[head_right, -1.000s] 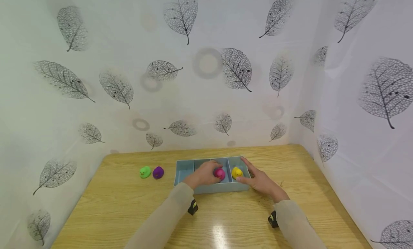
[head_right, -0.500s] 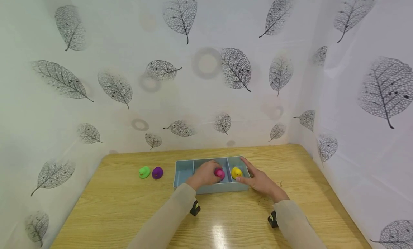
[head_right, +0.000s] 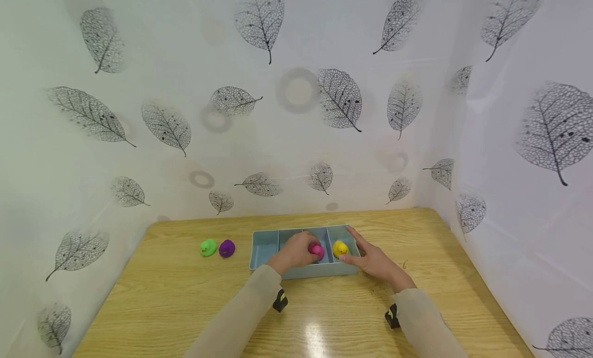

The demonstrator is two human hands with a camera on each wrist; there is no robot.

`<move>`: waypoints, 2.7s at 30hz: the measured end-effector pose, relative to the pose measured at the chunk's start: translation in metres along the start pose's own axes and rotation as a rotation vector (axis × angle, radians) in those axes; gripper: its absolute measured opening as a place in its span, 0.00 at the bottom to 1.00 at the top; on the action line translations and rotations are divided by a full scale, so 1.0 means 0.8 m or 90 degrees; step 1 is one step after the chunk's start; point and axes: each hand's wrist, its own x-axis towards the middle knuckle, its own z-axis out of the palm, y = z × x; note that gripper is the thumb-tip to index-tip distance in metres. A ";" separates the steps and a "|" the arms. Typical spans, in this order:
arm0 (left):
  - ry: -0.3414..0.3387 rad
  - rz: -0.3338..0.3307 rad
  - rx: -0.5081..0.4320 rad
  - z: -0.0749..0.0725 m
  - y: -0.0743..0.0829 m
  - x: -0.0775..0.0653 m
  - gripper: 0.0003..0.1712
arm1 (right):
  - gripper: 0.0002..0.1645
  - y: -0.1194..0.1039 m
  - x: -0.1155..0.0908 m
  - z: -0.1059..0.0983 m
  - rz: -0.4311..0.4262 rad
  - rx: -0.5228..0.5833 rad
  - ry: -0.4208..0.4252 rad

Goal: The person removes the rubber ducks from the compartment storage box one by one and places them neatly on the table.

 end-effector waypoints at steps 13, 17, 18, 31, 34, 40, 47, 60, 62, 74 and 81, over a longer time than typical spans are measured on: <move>-0.017 0.018 -0.041 0.002 -0.001 0.003 0.16 | 0.55 0.001 0.001 0.000 0.003 0.001 -0.001; -0.025 0.009 -0.065 -0.001 0.001 0.001 0.17 | 0.55 0.001 0.001 0.000 0.005 0.001 -0.001; -0.026 0.007 -0.074 -0.002 0.002 0.000 0.16 | 0.55 0.001 0.001 0.000 0.006 0.002 -0.001; 0.028 0.028 -0.146 -0.019 0.002 -0.017 0.18 | 0.55 0.001 0.001 0.001 0.010 -0.006 -0.002; 0.044 0.035 -0.185 -0.024 -0.002 -0.021 0.19 | 0.55 0.001 0.001 0.001 0.008 -0.005 -0.004; 0.085 0.039 -0.252 -0.035 -0.008 -0.030 0.23 | 0.56 0.001 0.002 0.002 -0.004 -0.004 -0.006; 0.125 0.021 -0.368 -0.039 -0.013 -0.036 0.25 | 0.55 0.002 0.002 0.002 -0.007 -0.011 0.001; 0.221 -0.045 -0.490 -0.044 -0.017 -0.050 0.24 | 0.55 0.004 0.002 0.002 -0.022 -0.024 0.005; 0.225 -0.049 -0.499 -0.046 -0.020 -0.053 0.24 | 0.55 0.004 0.001 0.002 -0.024 -0.025 0.004; 0.249 -0.053 -0.520 -0.056 -0.049 -0.065 0.25 | 0.55 0.002 0.000 0.002 -0.026 -0.021 0.000; 0.238 -0.089 -0.544 -0.063 -0.064 -0.072 0.26 | 0.55 0.002 0.000 0.001 -0.025 -0.013 0.004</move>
